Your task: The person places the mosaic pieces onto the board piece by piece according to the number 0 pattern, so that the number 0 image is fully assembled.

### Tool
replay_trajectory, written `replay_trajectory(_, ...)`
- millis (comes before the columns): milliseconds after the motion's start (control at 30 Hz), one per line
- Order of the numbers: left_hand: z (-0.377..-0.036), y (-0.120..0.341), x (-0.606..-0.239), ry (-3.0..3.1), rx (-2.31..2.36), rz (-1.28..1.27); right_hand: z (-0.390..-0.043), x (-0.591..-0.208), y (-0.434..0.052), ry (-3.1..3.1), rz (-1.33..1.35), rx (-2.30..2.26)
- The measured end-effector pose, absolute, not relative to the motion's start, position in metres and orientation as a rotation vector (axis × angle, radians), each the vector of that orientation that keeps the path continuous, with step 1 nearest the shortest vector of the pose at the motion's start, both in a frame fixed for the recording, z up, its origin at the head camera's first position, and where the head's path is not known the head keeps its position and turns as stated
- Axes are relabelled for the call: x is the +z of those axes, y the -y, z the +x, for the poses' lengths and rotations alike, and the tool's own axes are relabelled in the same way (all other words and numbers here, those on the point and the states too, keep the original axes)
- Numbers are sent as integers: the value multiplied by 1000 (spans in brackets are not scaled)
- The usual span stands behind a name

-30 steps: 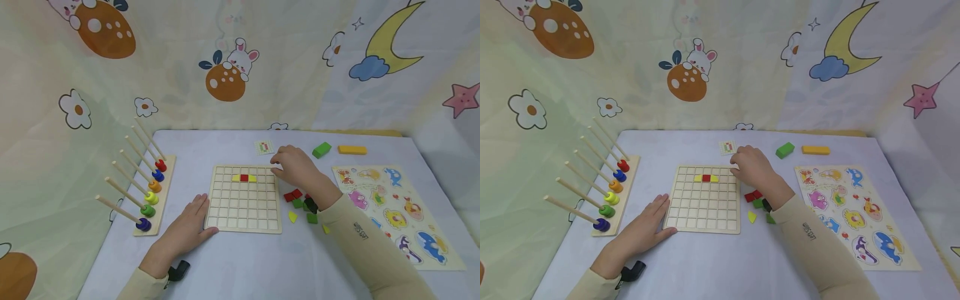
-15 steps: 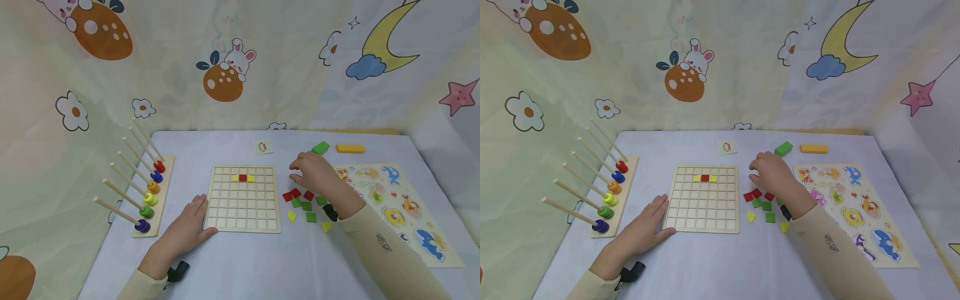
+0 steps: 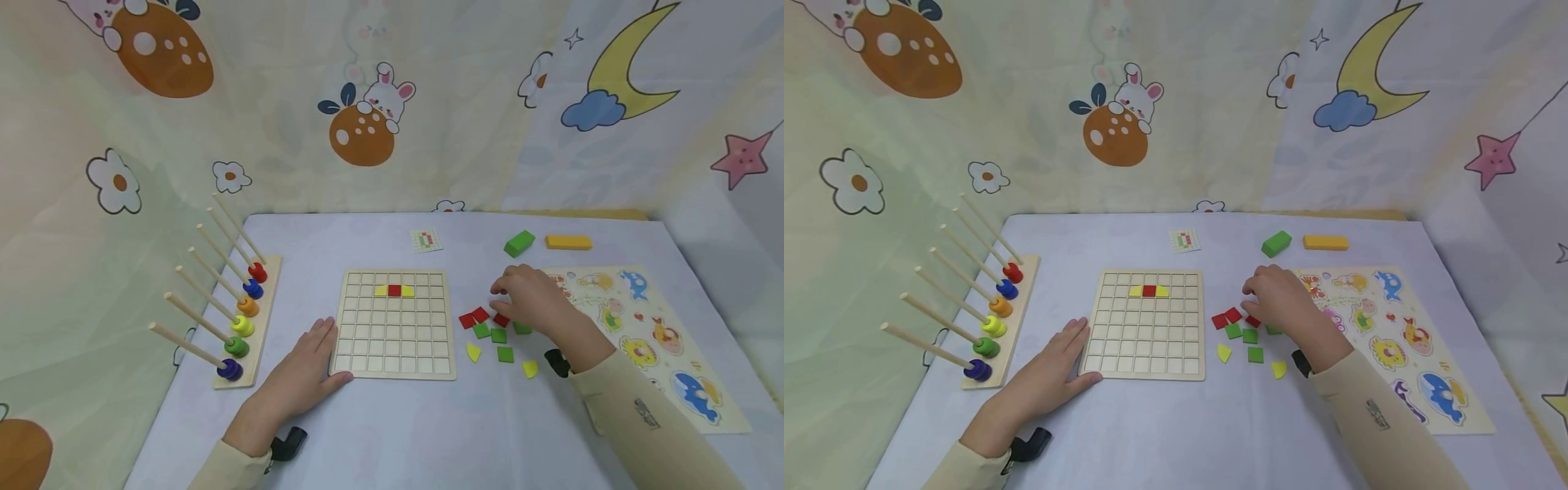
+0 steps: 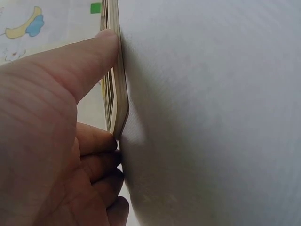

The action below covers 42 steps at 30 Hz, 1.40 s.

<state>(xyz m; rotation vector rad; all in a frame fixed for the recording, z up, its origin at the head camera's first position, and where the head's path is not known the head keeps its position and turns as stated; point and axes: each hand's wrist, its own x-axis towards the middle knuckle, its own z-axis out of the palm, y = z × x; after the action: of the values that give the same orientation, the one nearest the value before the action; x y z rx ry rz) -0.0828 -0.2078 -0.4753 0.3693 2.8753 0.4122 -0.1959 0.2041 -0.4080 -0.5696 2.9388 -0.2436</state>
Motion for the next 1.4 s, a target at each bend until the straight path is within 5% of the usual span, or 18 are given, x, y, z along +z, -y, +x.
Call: replay_trajectory(1400,-82,206,-473,-2870,416,363,-195,-436,-225,-2861,-541,-221)
